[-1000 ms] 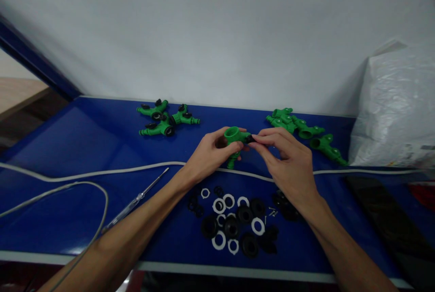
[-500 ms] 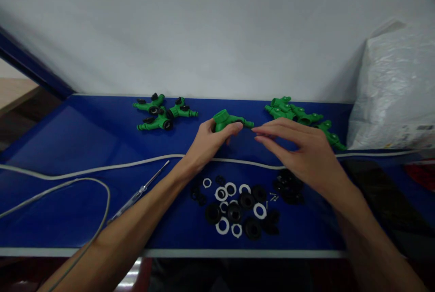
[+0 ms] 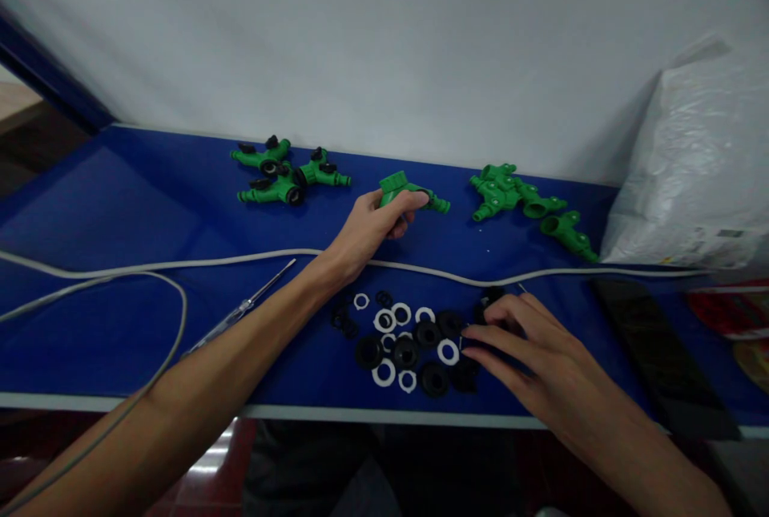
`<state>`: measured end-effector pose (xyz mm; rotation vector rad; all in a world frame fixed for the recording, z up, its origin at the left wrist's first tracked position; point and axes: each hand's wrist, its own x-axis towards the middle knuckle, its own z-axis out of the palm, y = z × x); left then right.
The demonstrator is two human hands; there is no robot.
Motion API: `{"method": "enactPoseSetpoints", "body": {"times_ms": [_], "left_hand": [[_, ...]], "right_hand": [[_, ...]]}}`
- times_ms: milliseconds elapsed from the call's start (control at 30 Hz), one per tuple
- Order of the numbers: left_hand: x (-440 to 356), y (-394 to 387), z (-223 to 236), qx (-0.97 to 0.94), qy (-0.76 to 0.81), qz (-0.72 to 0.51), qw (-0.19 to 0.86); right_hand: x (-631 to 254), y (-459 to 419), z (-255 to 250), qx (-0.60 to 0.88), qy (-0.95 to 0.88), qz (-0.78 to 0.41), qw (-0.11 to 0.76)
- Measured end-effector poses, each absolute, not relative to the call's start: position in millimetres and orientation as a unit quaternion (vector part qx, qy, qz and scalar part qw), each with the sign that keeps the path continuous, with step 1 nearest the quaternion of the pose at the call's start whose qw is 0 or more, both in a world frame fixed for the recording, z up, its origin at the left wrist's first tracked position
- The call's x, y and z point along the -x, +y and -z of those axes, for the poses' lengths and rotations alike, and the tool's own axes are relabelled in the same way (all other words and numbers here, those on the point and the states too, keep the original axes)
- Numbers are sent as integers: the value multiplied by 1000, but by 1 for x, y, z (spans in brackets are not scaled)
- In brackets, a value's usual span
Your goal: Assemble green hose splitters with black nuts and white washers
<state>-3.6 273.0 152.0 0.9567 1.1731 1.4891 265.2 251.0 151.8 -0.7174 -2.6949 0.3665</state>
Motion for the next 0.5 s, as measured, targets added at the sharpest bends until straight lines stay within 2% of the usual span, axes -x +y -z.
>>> {"method": "enactPoseSetpoints", "body": {"times_ms": [133, 267, 500], "left_hand": [[4, 273, -152, -403, 482, -605, 489], [3, 272, -153, -412, 487, -593, 492], [4, 271, -154, -409, 488, -581, 507]], "right_hand": [[-260, 250, -147, 258, -940, -146, 170], [-259, 251, -150, 259, -945, -148, 135], [-256, 253, -151, 228, -963, -75, 123]]}}
